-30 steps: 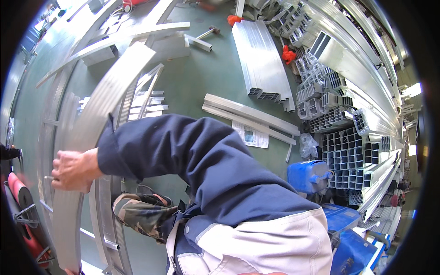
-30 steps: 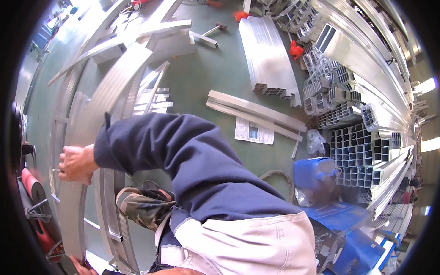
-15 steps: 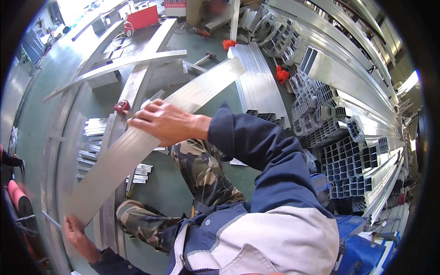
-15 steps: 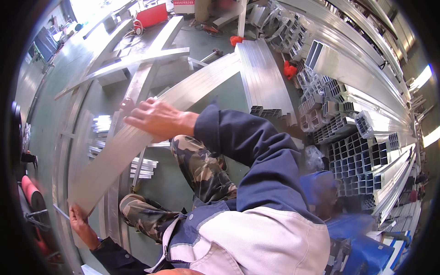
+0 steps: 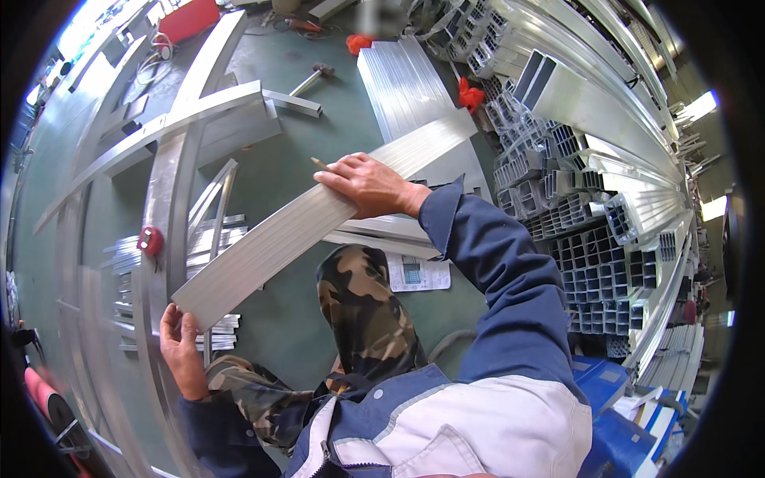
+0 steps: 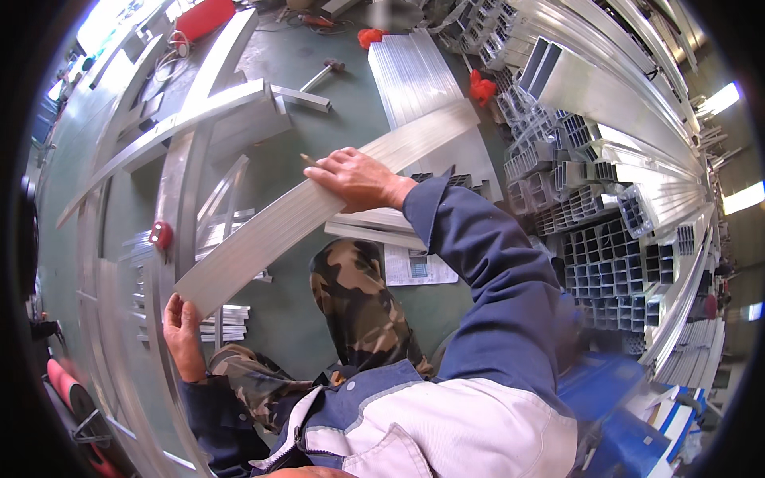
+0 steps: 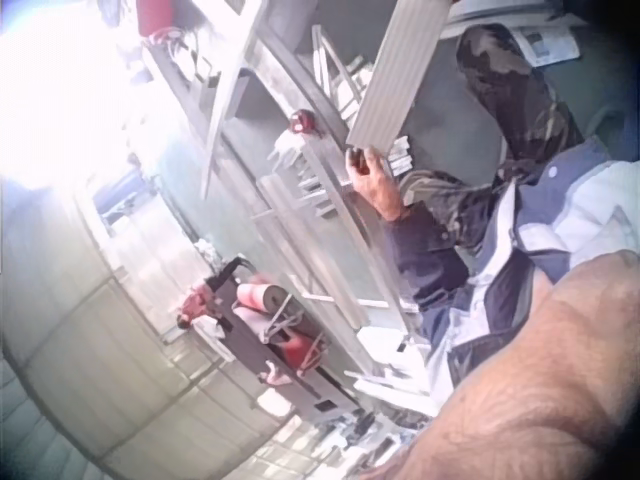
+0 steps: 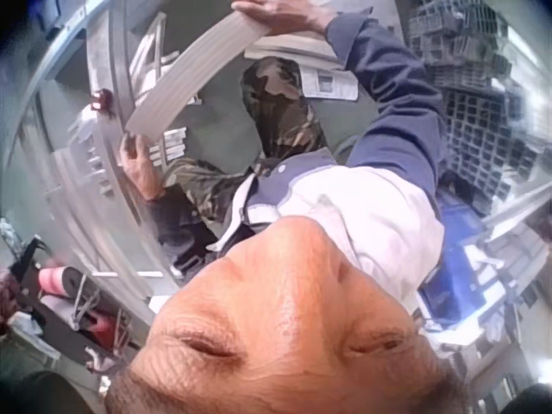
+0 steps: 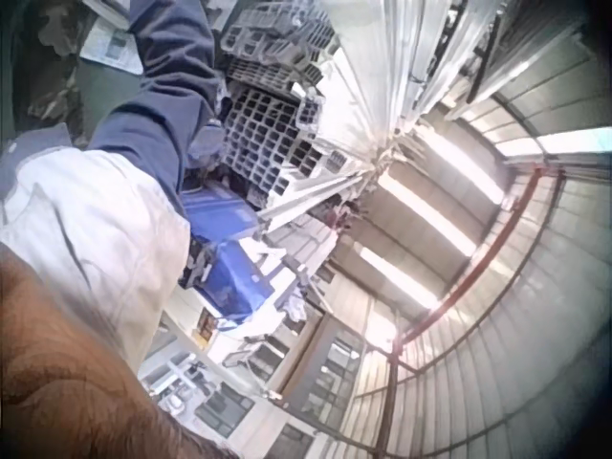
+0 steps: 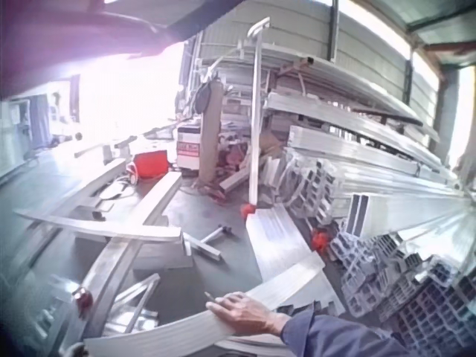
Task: The person measures and marks a flat metal sheet using a tape measure and a triangular ruler, then uses a pencil to draw lines along the edges. The person handles the sheet and tools directly without visible power tools.
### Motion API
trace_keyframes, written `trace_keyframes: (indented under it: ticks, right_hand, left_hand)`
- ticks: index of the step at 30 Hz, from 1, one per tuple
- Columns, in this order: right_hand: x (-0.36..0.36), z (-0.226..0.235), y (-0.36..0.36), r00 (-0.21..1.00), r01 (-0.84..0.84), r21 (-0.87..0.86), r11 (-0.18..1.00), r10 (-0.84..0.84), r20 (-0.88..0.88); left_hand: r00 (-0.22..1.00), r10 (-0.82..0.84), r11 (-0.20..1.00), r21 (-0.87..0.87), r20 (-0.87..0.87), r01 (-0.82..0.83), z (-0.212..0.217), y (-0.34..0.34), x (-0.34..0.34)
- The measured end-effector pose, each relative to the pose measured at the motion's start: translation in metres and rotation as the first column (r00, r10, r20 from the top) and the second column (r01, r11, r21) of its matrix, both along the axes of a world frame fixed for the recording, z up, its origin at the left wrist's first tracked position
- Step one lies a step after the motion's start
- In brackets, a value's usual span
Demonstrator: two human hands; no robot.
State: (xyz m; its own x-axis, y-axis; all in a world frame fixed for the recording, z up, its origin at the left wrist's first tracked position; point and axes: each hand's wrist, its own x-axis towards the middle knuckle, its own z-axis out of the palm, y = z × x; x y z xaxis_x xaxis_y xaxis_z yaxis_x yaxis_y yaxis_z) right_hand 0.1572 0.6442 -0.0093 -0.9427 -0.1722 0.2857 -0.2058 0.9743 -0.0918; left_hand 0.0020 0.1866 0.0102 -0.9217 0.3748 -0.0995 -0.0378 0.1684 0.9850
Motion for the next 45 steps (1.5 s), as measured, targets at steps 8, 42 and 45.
trace_keyframes:
  ticks: [8, 42, 45]
  right_hand:
    - [0.019, -0.107, 0.158, 0.957, 0.225, 0.019, 0.974, -0.224, 0.184]
    - [0.070, -0.261, 0.324, 0.753, 0.652, -0.075, 0.754, -0.632, 0.183]
    - [0.096, -0.295, 0.256, 0.728, 0.679, -0.277, 0.680, -0.674, 0.129]
  left_hand:
    - [0.965, -0.216, 0.947, -0.207, 0.148, 0.244, -0.092, 0.078, 0.041]
    - [0.869, -0.371, 0.646, -0.581, 0.327, 0.495, -0.199, 0.090, 0.087]
    - [0.889, -0.401, 0.663, -0.600, 0.219, 0.447, -0.182, 0.077, 0.084]
